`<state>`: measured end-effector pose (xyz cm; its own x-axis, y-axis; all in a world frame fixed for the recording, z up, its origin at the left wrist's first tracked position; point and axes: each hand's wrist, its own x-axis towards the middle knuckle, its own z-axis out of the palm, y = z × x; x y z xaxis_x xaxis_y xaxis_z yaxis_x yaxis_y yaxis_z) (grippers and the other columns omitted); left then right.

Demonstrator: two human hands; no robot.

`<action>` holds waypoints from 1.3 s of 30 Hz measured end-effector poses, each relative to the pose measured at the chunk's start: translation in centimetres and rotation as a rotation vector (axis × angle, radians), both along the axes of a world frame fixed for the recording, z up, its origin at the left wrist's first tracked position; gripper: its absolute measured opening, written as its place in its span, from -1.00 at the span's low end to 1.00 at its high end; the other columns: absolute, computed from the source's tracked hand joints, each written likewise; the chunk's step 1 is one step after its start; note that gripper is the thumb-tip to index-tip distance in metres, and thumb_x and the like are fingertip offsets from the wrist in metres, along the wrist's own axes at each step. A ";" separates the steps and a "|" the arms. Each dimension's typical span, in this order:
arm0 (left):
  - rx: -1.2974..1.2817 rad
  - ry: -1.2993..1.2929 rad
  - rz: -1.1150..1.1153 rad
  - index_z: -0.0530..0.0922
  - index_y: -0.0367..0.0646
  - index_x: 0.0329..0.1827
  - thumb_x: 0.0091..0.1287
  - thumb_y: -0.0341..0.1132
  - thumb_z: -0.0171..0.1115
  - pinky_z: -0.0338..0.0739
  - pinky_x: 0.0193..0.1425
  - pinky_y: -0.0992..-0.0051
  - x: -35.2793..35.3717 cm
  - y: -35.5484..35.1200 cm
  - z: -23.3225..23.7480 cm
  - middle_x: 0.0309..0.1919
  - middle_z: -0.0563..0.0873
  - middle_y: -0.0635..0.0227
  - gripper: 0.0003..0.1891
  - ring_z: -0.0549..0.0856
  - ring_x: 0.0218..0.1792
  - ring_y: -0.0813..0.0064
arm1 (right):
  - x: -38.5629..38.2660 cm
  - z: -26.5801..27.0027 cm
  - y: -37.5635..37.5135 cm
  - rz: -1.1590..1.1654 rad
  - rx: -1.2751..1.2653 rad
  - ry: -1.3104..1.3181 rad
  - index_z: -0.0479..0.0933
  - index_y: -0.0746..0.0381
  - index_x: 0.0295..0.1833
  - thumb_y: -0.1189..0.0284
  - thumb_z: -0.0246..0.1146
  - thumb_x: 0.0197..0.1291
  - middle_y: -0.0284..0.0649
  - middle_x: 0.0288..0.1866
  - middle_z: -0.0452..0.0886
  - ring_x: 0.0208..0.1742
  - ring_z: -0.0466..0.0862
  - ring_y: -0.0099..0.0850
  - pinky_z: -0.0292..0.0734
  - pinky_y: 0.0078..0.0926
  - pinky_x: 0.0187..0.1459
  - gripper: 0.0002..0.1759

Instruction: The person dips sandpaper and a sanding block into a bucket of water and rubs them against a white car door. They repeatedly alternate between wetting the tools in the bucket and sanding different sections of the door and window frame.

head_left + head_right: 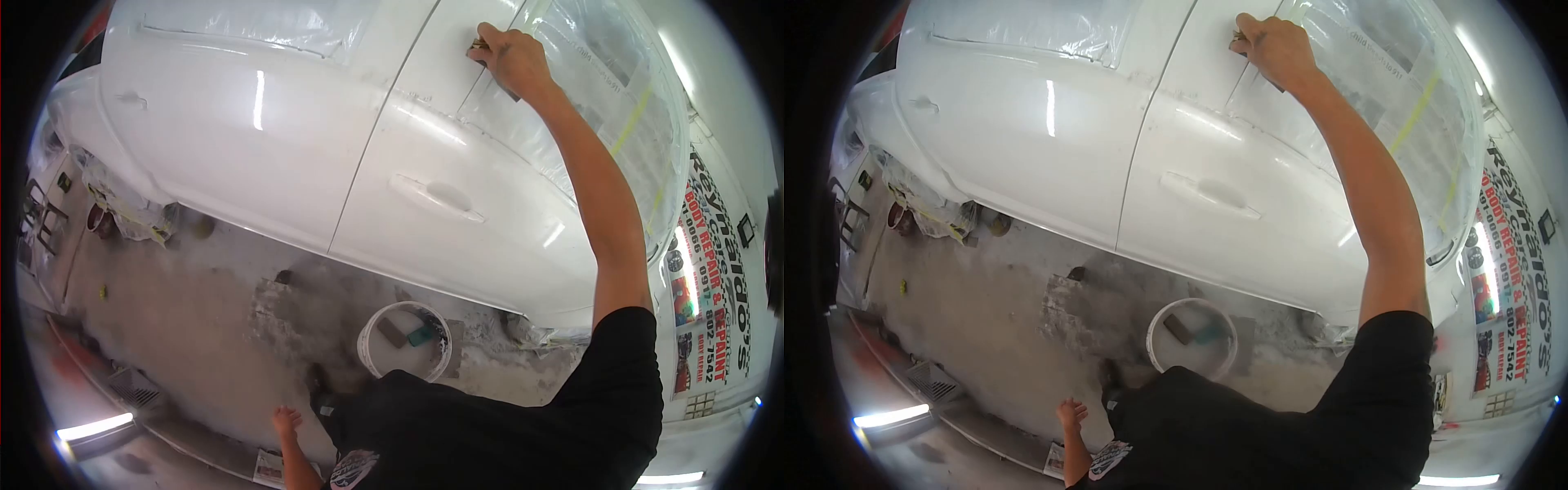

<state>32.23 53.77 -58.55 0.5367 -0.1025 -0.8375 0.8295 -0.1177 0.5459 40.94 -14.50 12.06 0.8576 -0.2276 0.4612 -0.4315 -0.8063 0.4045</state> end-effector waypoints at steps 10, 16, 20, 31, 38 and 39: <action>0.007 -0.005 -0.098 0.33 -0.26 0.41 0.57 -0.24 0.14 0.77 -0.35 0.21 3.0 -2.3 2.0 -0.11 0.73 0.00 -0.54 0.80 -0.27 0.12 | -5.6 -6.7 3.4 0.050 0.044 -0.138 0.56 0.09 0.04 0.54 0.19 0.24 -0.19 -0.21 0.70 -0.11 0.72 -0.15 0.60 -0.19 -0.16 -0.73; 0.017 -0.176 -0.358 0.53 -0.32 0.17 0.54 -0.25 0.17 0.72 -0.33 0.34 7.7 -6.5 7.8 -0.16 0.76 0.10 -0.68 0.80 -0.31 0.27 | -9.5 -18.2 3.7 0.157 -0.207 -0.222 0.57 0.24 0.18 0.49 0.26 0.20 -0.14 0.18 0.62 0.15 0.63 -0.17 0.57 -0.20 0.09 -0.60; -0.008 -0.317 -0.551 0.59 -0.30 0.15 0.55 -0.22 0.18 0.68 -0.28 0.44 12.7 -13.2 14.1 -0.14 0.77 0.19 -0.68 0.77 -0.29 0.40 | -9.8 -19.0 5.6 0.135 -0.061 -0.350 0.47 0.28 0.38 0.52 0.23 0.26 -0.10 0.29 0.54 0.34 0.53 -0.12 0.48 -0.16 0.32 -0.46; -0.355 -0.560 -0.535 0.60 -0.25 0.26 0.64 -0.20 0.13 0.69 -0.11 0.42 13.3 -18.1 29.1 -0.05 0.76 0.24 -0.67 0.78 -0.10 0.40 | -15.5 -22.6 1.4 -0.140 -0.070 -0.676 0.58 0.40 0.20 0.55 0.24 0.11 -0.02 0.16 0.58 0.26 0.52 0.02 0.40 -0.01 0.34 -0.52; -0.890 -1.057 -1.126 0.61 -0.23 0.31 0.49 -0.35 0.34 0.63 0.23 0.33 7.4 -34.4 52.6 0.14 0.78 0.16 -0.63 0.76 0.10 0.30 | -14.4 -20.4 1.2 0.185 0.073 -0.446 0.55 0.39 0.28 0.62 0.18 0.19 -0.06 0.19 0.56 0.29 0.52 -0.08 0.46 -0.14 0.32 -0.50; -0.951 -1.226 -1.196 0.61 -0.20 0.32 0.45 -0.36 0.38 0.65 0.22 0.30 6.4 -34.8 55.0 0.14 0.78 0.13 -0.60 0.77 0.09 0.24 | -17.1 -20.9 -0.7 0.214 0.098 -0.425 0.54 0.39 0.30 0.64 0.17 0.18 -0.06 0.19 0.56 0.29 0.52 -0.09 0.45 -0.14 0.33 -0.49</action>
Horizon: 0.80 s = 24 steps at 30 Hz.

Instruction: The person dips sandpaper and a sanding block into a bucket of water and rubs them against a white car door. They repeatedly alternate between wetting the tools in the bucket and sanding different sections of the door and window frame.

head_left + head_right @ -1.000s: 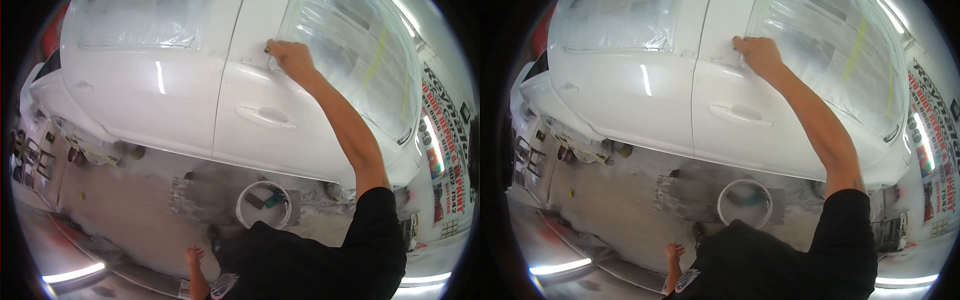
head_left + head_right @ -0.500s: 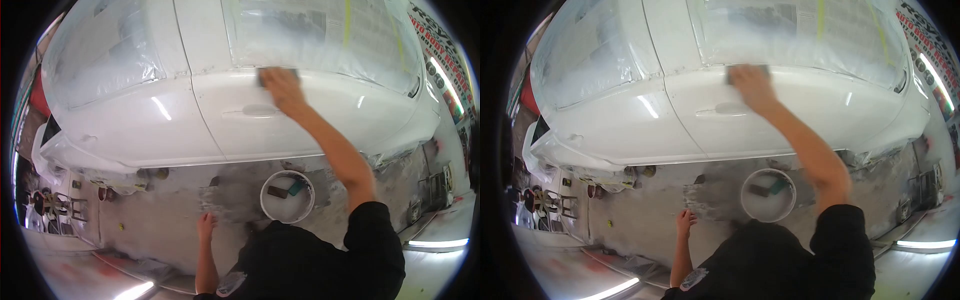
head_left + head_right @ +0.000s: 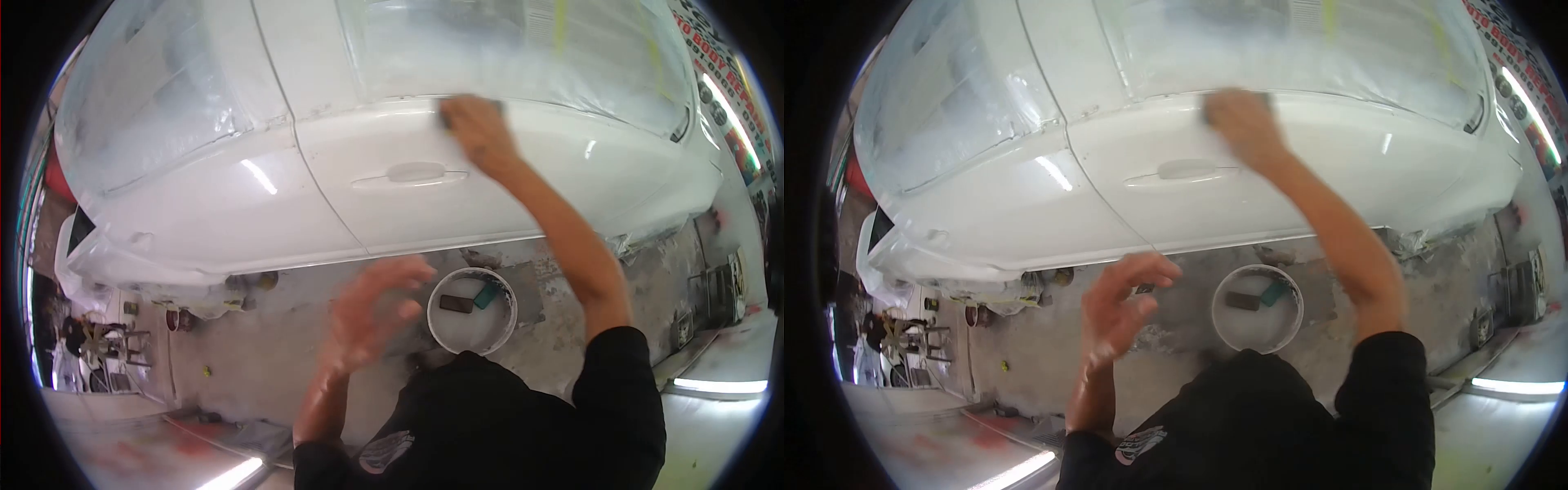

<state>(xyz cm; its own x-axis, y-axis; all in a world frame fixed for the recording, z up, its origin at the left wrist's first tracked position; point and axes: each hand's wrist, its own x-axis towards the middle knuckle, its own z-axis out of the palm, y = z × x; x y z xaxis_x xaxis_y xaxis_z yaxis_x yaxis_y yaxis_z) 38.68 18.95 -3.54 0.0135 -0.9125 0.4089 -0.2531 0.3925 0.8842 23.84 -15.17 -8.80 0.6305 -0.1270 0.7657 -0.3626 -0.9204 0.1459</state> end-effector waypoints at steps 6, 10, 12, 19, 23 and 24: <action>-0.715 -0.248 -0.056 0.64 -0.07 0.25 0.28 -0.32 0.47 0.77 -0.06 0.25 -4.4 0.0 8.0 0.04 0.77 0.07 -0.55 0.81 -0.10 0.15 | 10.0 -1.5 4.5 -0.100 -0.056 -0.244 0.54 0.41 0.30 0.59 0.22 0.23 0.02 0.22 0.54 0.32 0.49 0.08 0.44 -0.07 0.37 -0.51; -1.349 -0.255 0.341 0.65 0.24 0.19 0.18 -0.11 0.48 0.77 -0.32 0.38 -7.5 -4.5 8.0 -0.25 0.75 0.15 -0.54 0.75 -0.38 0.31 | 14.2 1.6 5.9 0.141 -0.034 -0.140 0.58 0.33 0.08 0.49 0.28 0.17 -0.09 0.12 0.56 0.22 0.54 -0.11 0.47 -0.19 0.26 -0.65; -1.148 -0.296 0.370 0.70 0.23 0.08 0.10 -0.24 0.51 0.77 -0.25 0.33 -6.0 -1.8 8.8 -0.22 0.76 0.15 -0.57 0.77 -0.31 0.28 | 12.2 1.6 4.5 0.041 -0.196 -0.108 0.59 0.34 0.08 0.47 0.28 0.16 -0.13 0.08 0.56 0.16 0.55 -0.16 0.47 -0.19 0.24 -0.65; -0.282 -0.175 0.262 0.68 -0.17 0.03 0.24 -0.46 0.43 0.75 -0.05 0.17 -0.3 8.6 9.5 0.01 0.77 -0.11 -0.71 0.80 -0.04 0.05 | 18.4 1.4 7.8 0.054 -0.118 -0.114 0.57 0.33 0.17 0.52 0.26 0.21 -0.14 0.13 0.55 0.26 0.51 -0.11 0.45 -0.18 0.28 -0.61; -0.209 -0.238 0.315 0.62 -0.11 0.35 0.32 -0.51 0.39 0.71 -0.04 0.20 3.9 8.6 3.5 -0.02 0.77 -0.02 -0.51 0.80 -0.09 0.06 | 14.3 1.9 6.5 0.029 -0.155 -0.075 0.54 0.36 0.17 0.55 0.23 0.22 -0.08 0.11 0.54 0.18 0.53 -0.07 0.45 -0.13 0.24 -0.62; -0.121 -0.205 0.267 0.62 -0.15 0.34 0.34 -0.51 0.36 0.70 0.01 0.20 4.0 8.1 3.2 0.00 0.78 0.01 -0.53 0.80 -0.07 0.09 | 15.6 1.9 6.9 0.006 -0.051 -0.092 0.54 0.37 0.17 0.56 0.23 0.22 -0.08 0.10 0.54 0.18 0.53 -0.07 0.45 -0.12 0.24 -0.61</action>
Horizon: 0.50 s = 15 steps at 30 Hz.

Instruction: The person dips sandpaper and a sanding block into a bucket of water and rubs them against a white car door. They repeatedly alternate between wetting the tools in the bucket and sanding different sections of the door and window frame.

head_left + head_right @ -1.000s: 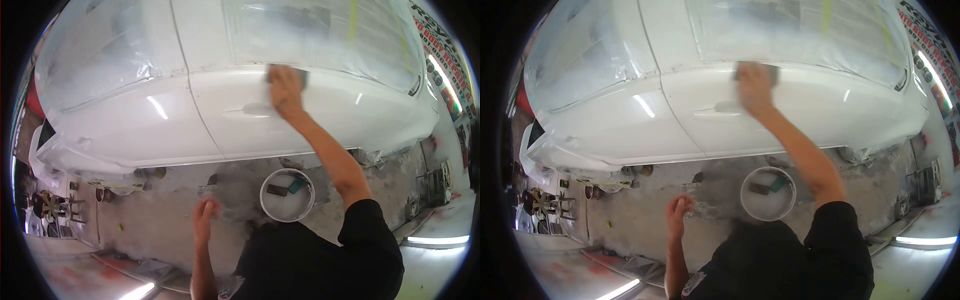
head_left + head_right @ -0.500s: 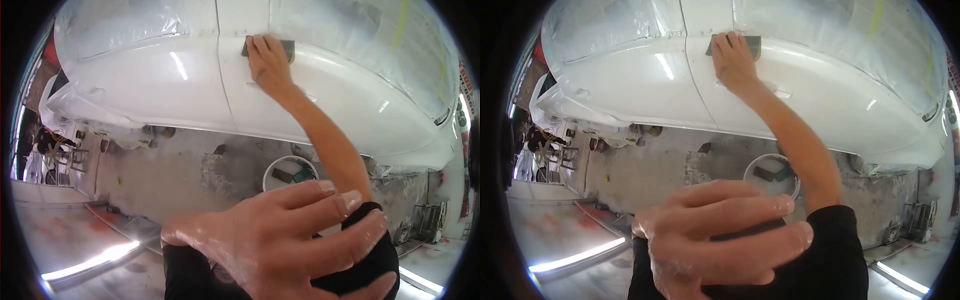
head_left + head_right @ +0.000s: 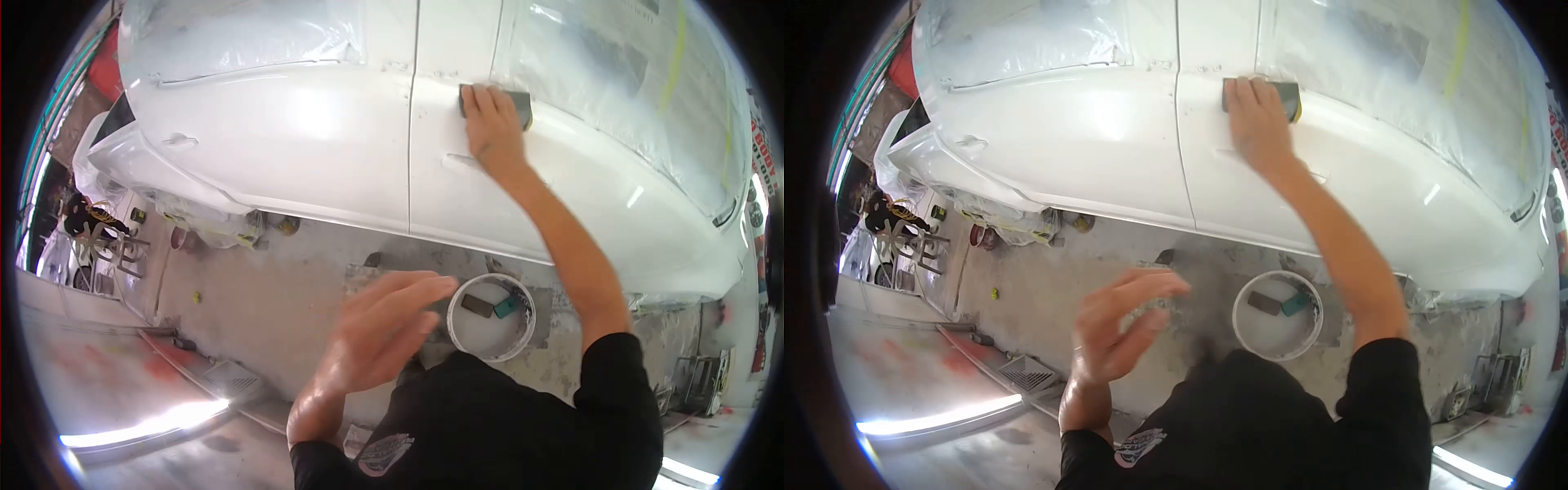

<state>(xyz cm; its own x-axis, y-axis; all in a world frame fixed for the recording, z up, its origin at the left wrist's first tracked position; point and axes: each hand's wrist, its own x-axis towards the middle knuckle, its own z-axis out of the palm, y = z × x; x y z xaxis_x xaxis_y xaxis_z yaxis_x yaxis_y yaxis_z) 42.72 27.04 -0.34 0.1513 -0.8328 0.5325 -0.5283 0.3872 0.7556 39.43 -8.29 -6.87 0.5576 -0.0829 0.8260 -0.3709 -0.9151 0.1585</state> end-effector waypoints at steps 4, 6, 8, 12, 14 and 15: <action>0.184 -0.081 -0.072 0.61 -0.21 0.35 0.39 -0.52 0.32 0.66 0.09 0.24 -0.6 -5.5 -1.1 0.05 0.80 0.10 -0.56 0.79 0.00 0.20 | 4.5 -0.5 2.4 0.017 0.074 -0.070 0.57 0.35 0.00 0.55 0.24 0.17 -0.05 0.05 0.55 0.20 0.51 -0.05 0.44 -0.10 0.25 -0.73; 0.183 -0.200 -0.044 0.61 -0.21 0.35 0.39 -0.53 0.32 0.65 0.08 0.28 -0.8 -7.4 -1.9 0.04 0.80 0.14 -0.56 0.78 0.01 0.25 | 1.0 0.2 1.4 0.056 -0.076 -0.009 0.59 0.36 0.06 0.54 0.25 0.15 -0.07 0.04 0.56 0.19 0.53 -0.05 0.45 -0.11 0.23 -0.67; 0.178 -0.278 0.007 0.62 -0.23 0.34 0.40 -0.53 0.32 0.65 0.07 0.32 0.4 -8.1 -2.2 0.02 0.79 0.18 -0.57 0.78 0.02 0.31 | -5.7 -1.6 -3.5 0.067 0.044 0.017 0.56 0.35 0.27 0.49 0.24 0.20 -0.05 0.14 0.58 0.19 0.57 -0.04 0.46 -0.12 0.26 -0.51; 0.222 -0.074 0.165 0.65 -0.25 0.27 0.46 -0.52 0.26 0.62 0.07 0.42 5.3 -4.9 -5.5 0.00 0.79 0.24 -0.66 0.76 -0.01 0.44 | -18.3 -3.5 -7.6 -0.284 0.050 -0.061 0.57 0.33 0.32 0.40 0.22 0.32 -0.01 0.17 0.60 0.21 0.58 -0.03 0.47 -0.10 0.25 -0.52; 0.178 -0.046 0.263 0.68 -0.27 0.21 0.48 -0.51 0.24 0.61 0.07 0.43 7.0 -6.1 -5.2 0.00 0.80 0.21 -0.73 0.75 0.00 0.43 | -13.4 -3.8 -5.8 -0.313 0.616 -0.488 0.61 0.33 0.06 0.41 0.17 0.40 0.06 0.15 0.60 0.17 0.57 -0.02 0.46 -0.11 0.19 -0.74; 0.123 -0.057 0.312 0.69 -0.29 0.17 0.49 -0.50 0.25 0.61 0.07 0.42 7.4 -7.8 -4.2 0.01 0.81 0.16 -0.75 0.76 0.01 0.38 | -10.7 -3.6 -5.2 -0.354 0.826 -0.353 0.57 0.32 -0.03 0.43 0.15 0.41 0.07 0.07 0.59 0.14 0.55 -0.02 0.44 -0.09 0.19 -0.81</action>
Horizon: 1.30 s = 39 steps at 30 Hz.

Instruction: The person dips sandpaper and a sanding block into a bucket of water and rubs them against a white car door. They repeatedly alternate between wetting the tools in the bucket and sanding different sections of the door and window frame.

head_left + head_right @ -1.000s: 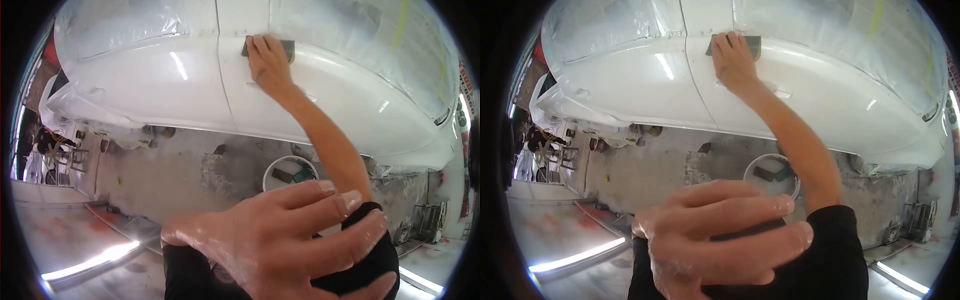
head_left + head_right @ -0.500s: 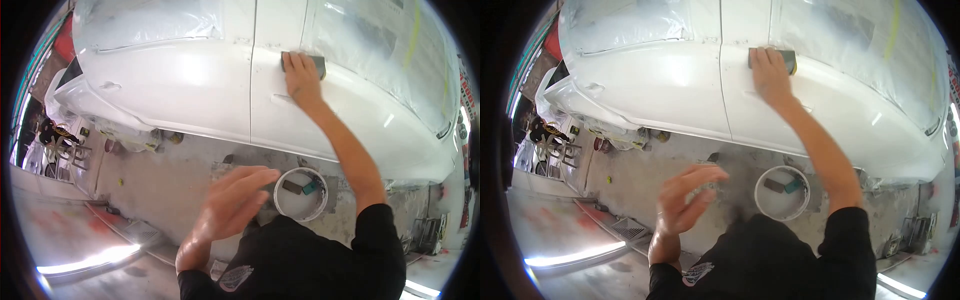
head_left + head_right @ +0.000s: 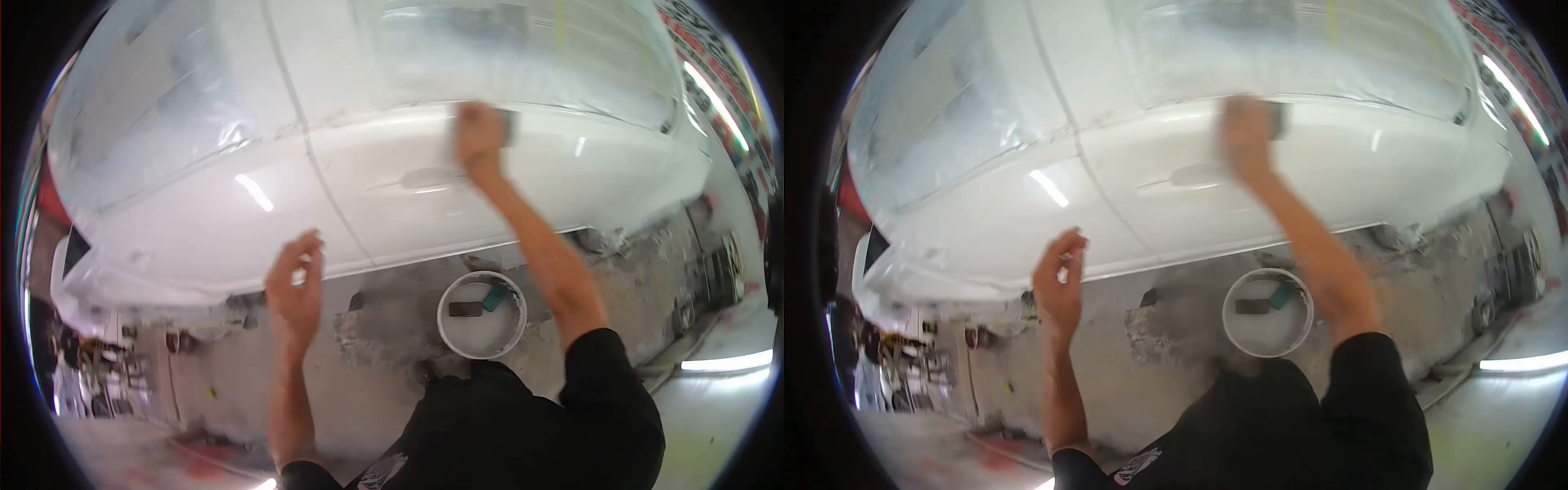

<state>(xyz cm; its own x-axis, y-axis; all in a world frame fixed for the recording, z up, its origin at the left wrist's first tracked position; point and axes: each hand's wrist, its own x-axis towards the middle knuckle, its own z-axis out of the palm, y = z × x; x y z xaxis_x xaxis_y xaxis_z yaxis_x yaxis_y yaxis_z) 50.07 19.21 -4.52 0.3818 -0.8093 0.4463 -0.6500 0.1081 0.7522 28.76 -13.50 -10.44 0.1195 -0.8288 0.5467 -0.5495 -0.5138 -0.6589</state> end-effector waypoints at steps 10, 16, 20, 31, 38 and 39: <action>-0.555 -0.772 0.203 0.52 -0.19 0.43 0.50 -0.29 0.23 0.21 0.57 -0.13 1.4 -24.3 1.7 0.53 0.33 -0.08 -0.54 0.27 0.56 -0.18 | -13.4 1.2 -3.8 0.296 -0.107 0.093 0.60 0.34 -0.10 0.33 0.08 0.51 -0.04 -0.09 0.64 0.00 0.62 -0.14 0.52 -0.19 0.05 -0.70; -0.484 -0.916 0.321 0.45 -0.18 0.49 0.47 -0.20 0.25 0.04 0.66 -0.18 1.0 -24.9 0.1 0.59 0.25 -0.12 -0.44 0.15 0.63 -0.24 | -12.2 -0.4 -3.5 -0.036 -0.210 -0.021 0.58 0.33 -0.11 0.51 0.20 0.26 0.04 -0.05 0.60 -0.03 0.61 0.05 0.53 -0.03 0.14 -0.85; -0.506 -0.891 0.300 0.44 -0.22 0.48 0.47 -0.24 0.23 0.06 0.65 -0.17 0.8 -25.1 0.1 0.59 0.28 -0.08 -0.46 0.20 0.60 -0.23 | -3.7 0.7 1.4 0.102 -0.719 0.174 0.59 0.32 0.04 0.51 0.19 0.21 -0.03 0.16 0.55 0.27 0.52 -0.02 0.43 0.00 0.32 -0.71; -0.534 -0.911 0.363 0.48 -0.22 0.42 0.40 -0.32 0.24 0.17 0.60 -0.11 0.4 -25.5 0.0 0.55 0.36 -0.07 -0.48 0.29 0.56 -0.20 | -15.9 -2.5 -6.7 -0.066 -0.667 0.196 0.61 0.31 0.06 0.50 0.23 0.26 -0.02 0.06 0.59 0.14 0.56 0.04 0.48 0.00 0.19 -0.73; -0.496 -0.910 0.379 0.47 -0.19 0.45 0.41 -0.28 0.22 0.12 0.63 -0.09 0.9 -25.3 -0.3 0.57 0.35 -0.04 -0.46 0.27 0.59 -0.16 | -3.0 1.3 -1.8 0.444 -0.904 0.155 0.57 0.24 -0.09 0.48 0.21 0.24 -0.03 -0.01 0.60 0.04 0.56 -0.02 0.43 0.01 0.10 -0.85; -0.502 -0.909 0.383 0.47 -0.19 0.45 0.41 -0.27 0.22 0.11 0.63 -0.09 1.3 -25.4 -0.5 0.58 0.34 -0.03 -0.46 0.26 0.59 -0.16 | -6.5 0.7 -3.2 0.527 -0.668 0.157 0.59 0.27 -0.06 0.45 0.21 0.25 -0.07 0.02 0.64 0.07 0.60 -0.06 0.44 0.05 0.12 -0.81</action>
